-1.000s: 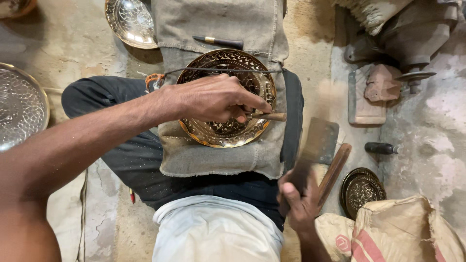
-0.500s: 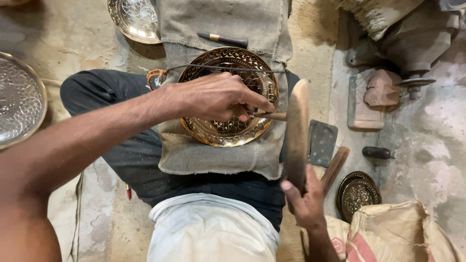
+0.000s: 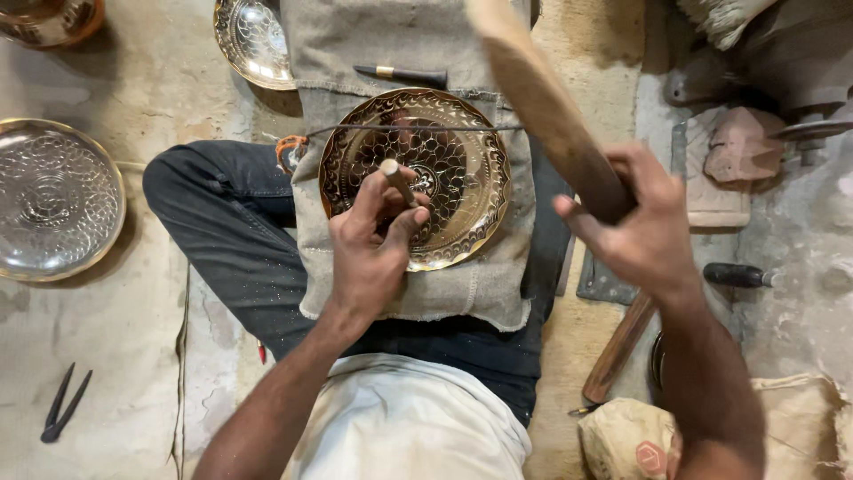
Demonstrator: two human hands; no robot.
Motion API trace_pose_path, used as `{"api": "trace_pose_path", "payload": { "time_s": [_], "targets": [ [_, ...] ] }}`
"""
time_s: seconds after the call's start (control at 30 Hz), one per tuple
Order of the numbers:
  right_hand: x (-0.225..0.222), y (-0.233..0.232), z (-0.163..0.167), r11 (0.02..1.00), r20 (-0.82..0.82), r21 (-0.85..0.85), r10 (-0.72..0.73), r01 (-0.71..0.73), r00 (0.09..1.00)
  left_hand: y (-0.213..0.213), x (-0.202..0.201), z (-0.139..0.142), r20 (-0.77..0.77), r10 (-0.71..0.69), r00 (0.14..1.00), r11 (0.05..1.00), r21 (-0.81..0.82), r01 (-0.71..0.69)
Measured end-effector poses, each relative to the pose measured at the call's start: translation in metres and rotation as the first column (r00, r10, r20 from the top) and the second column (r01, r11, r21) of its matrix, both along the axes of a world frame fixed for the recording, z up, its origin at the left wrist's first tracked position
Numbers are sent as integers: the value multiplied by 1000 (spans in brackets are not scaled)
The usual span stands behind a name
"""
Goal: The person sits cross-legged on the floor with an engraved brass plate resting on a cloth cushion on their lap. They hold a small punch against the plate's patterned surface with one hand and strike it with a wooden mallet held in the other hand, repositioning the punch repeatedly to work the design across the plate.
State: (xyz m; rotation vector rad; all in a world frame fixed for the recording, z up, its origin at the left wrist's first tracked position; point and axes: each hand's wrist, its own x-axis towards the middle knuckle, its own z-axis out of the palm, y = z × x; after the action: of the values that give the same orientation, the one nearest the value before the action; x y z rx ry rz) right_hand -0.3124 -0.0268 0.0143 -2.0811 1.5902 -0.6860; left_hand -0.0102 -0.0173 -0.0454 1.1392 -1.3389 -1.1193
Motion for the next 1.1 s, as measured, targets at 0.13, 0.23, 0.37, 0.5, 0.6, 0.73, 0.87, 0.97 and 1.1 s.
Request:
{"api": "trace_pose_path", "payload": {
  "time_s": [0.13, 0.23, 0.37, 0.5, 0.6, 0.73, 0.87, 0.97, 1.1],
  "targets": [
    [11, -45, 21, 972, -355, -63, 191, -227, 915, 0, 1, -1, -37, -11, 999, 1000, 1, 11],
    [27, -67, 43, 892, -333, -263, 273, -367, 902, 1, -1, -2, 16, 23, 1000, 998, -61, -22],
    [46, -76, 73, 964, -519, 159, 267, -215, 812, 1, -3, -5, 0, 26, 1000, 999, -44, -26],
    [56, -81, 94, 896, -541, 51, 396, -441, 742, 1, -3, -3, 32, 32, 999, 999, -17, -31],
    [64, -82, 103, 917, -774, 227, 374, -328, 511, 0, -4, -3, 60, 35, 998, 999, -2, -35],
    [75, -80, 108, 931, -683, 59, 300, -359, 666, 0, -4, -5, 27, 20, 999, 999, 27, -21],
    [76, -74, 103, 938, -849, 214, 317, -272, 424, 0, -4, -7, 15, 14, 1000, 1000, -12, -14],
    [68, -73, 100, 928, -784, 110, 301, -355, 544, 0, -6, -7, -37, 30, 999, 1000, 11, -29],
    [64, -78, 93, 876, -612, -114, 310, -469, 728, 2, -4, -4, -45, 31, 999, 999, -12, -32]
  ]
}}
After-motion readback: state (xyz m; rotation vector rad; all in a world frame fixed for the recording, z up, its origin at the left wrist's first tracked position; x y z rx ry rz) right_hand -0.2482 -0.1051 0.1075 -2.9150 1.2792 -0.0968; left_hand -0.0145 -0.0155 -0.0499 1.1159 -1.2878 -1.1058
